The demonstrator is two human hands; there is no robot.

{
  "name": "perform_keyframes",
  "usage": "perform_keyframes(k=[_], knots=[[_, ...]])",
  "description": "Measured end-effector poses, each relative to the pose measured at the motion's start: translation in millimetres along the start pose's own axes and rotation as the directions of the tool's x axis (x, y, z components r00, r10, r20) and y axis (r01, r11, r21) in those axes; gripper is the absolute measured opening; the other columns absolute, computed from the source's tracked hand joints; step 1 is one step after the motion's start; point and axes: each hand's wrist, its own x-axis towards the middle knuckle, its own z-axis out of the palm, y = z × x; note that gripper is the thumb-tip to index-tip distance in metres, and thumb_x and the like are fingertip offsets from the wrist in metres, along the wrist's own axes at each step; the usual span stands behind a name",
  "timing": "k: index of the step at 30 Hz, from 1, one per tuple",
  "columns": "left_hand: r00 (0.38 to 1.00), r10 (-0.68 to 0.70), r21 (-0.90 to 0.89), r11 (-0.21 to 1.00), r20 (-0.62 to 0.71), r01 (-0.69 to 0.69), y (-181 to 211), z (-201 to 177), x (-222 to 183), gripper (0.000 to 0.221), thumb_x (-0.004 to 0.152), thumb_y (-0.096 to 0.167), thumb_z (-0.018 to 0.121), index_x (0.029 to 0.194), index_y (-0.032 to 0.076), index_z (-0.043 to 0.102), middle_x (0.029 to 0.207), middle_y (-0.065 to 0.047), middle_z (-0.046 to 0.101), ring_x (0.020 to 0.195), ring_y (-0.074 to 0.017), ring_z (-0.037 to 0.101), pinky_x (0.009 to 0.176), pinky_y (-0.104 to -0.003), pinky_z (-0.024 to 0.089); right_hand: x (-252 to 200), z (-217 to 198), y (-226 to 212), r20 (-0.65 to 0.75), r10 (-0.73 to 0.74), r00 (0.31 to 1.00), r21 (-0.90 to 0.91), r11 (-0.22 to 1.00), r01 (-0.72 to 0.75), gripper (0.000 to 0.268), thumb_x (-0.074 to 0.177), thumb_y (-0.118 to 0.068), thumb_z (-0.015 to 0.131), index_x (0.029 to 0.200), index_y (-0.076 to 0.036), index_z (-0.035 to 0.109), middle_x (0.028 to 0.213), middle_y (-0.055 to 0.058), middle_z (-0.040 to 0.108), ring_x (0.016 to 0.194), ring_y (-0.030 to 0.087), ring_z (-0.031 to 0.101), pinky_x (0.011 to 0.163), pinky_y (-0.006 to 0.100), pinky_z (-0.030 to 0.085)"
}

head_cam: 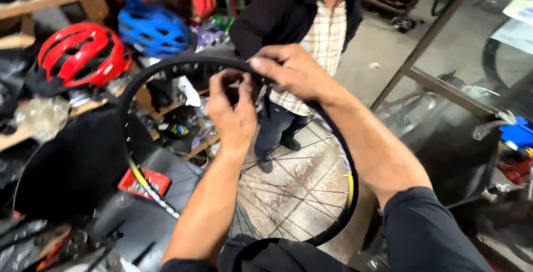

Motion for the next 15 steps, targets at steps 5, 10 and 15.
perform_keyframes(k=[5,10,15], knots=[[0.996,-0.042,-0.043,0.998,0.083,0.046,10,-5,-4,0.015,0.097,0.014,0.076,0.110,0.010,0.069,0.088,-0.013,0.078,0.066,-0.0281,0.076,0.054,-0.038,0.061,3,-6,11,-0.003,0.029,1.000,0.008,1.000,-0.029,0.025,0.106,-0.035,0.065,0.110,-0.014,0.078,0.089,0.007,0.077,0.087,0.014,0.070,0.083,0.034,0.059],[0.973,-0.034,-0.014,0.999,0.228,0.038,8,-35,-17,0.019,0.094,0.012,0.077,0.113,0.011,0.074,0.084,-0.013,0.079,0.071,-0.0281,0.079,0.057,-0.038,0.061,-5,-13,6,-0.003,0.050,0.999,0.064,0.997,-0.049,0.029,0.105,-0.033,0.064,0.113,-0.009,0.078,0.088,0.009,0.077,0.087,0.015,0.071,0.083,0.032,0.060],[0.863,-0.173,0.110,0.984,0.475,0.137,-18,-79,-39,0.017,0.097,0.028,0.073,0.105,0.016,0.083,0.081,-0.008,0.081,0.077,-0.0271,0.079,0.066,-0.038,0.061,-17,-13,4,-0.040,0.034,0.999,0.204,0.979,-0.026,0.028,0.104,-0.026,0.066,0.115,-0.001,0.075,0.090,0.017,0.078,0.084,0.020,0.076,0.076,0.034,0.065]])
